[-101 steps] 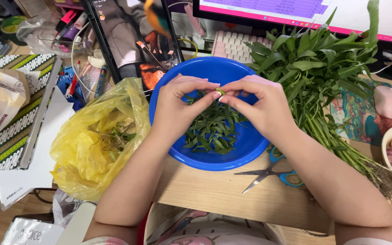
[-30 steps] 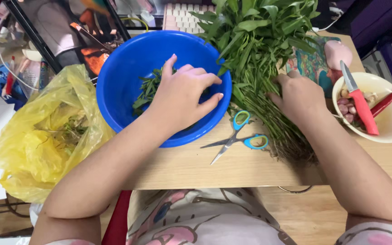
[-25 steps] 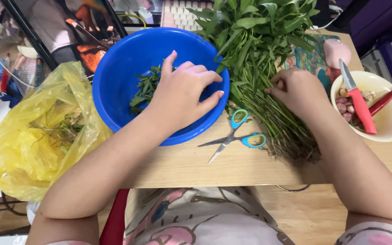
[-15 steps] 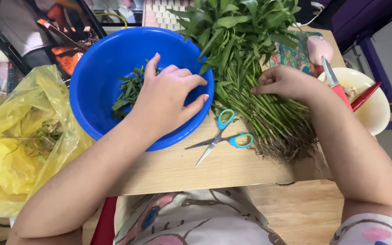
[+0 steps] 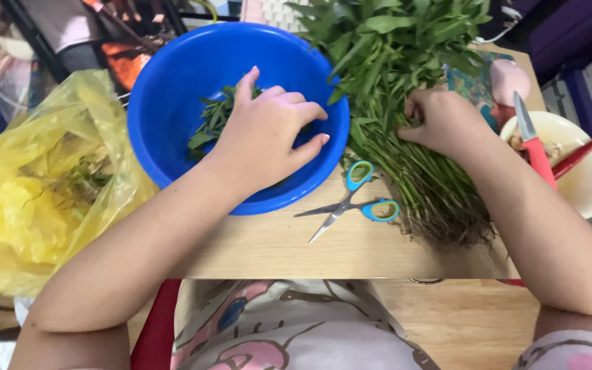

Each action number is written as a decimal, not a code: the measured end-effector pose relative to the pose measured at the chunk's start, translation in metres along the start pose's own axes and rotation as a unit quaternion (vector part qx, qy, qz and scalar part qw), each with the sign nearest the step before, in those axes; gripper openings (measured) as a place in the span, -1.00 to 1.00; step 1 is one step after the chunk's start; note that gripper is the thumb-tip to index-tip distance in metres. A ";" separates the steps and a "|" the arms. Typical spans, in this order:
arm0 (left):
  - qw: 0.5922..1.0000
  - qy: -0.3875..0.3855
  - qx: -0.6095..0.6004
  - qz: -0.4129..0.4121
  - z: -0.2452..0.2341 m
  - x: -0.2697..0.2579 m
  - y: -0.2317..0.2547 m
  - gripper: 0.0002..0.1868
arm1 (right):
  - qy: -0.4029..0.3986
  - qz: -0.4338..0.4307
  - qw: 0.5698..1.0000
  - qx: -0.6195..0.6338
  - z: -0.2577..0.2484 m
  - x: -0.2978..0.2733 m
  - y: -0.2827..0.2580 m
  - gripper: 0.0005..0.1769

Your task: The person uses scissors to cut the leaves and stems off of water spinach, placing the cut pieces into a blue bowl.

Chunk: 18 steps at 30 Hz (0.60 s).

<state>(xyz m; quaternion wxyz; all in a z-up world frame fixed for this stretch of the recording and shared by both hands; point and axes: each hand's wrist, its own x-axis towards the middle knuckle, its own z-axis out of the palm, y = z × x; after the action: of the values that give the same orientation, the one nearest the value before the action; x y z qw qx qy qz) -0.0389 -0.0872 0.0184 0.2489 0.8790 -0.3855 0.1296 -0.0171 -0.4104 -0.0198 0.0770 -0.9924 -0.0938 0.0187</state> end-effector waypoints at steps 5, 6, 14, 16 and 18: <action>1.000 0.006 0.007 0.003 -0.009 -0.011 -0.005 -0.74 | 0.047 0.015 0.986 -0.156 0.011 0.003 -0.007 -0.68; 1.000 0.005 0.002 0.000 -0.010 -0.014 -0.006 -0.74 | 0.046 0.014 0.987 -0.155 0.012 0.003 -0.008 -0.68; 1.000 0.000 0.009 -0.001 -0.013 -0.020 -0.018 -0.74 | -0.010 -0.037 0.985 -0.170 -0.018 -0.010 -0.003 -0.29; 1.000 -0.006 0.019 0.002 -0.014 -0.017 -0.022 -0.75 | 0.012 -0.029 0.991 -0.133 -0.040 -0.014 -0.009 -0.25; 1.000 -0.010 0.029 -0.002 -0.014 -0.014 -0.024 -0.73 | 0.052 -0.015 0.997 -0.062 -0.070 -0.021 -0.014 -0.15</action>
<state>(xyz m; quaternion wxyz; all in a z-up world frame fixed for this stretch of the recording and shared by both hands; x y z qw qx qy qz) -0.0304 -0.0574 0.0163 0.2195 0.8877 -0.3825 0.1322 -0.0365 -0.4108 0.0520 0.0207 -0.9934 -0.1052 -0.0396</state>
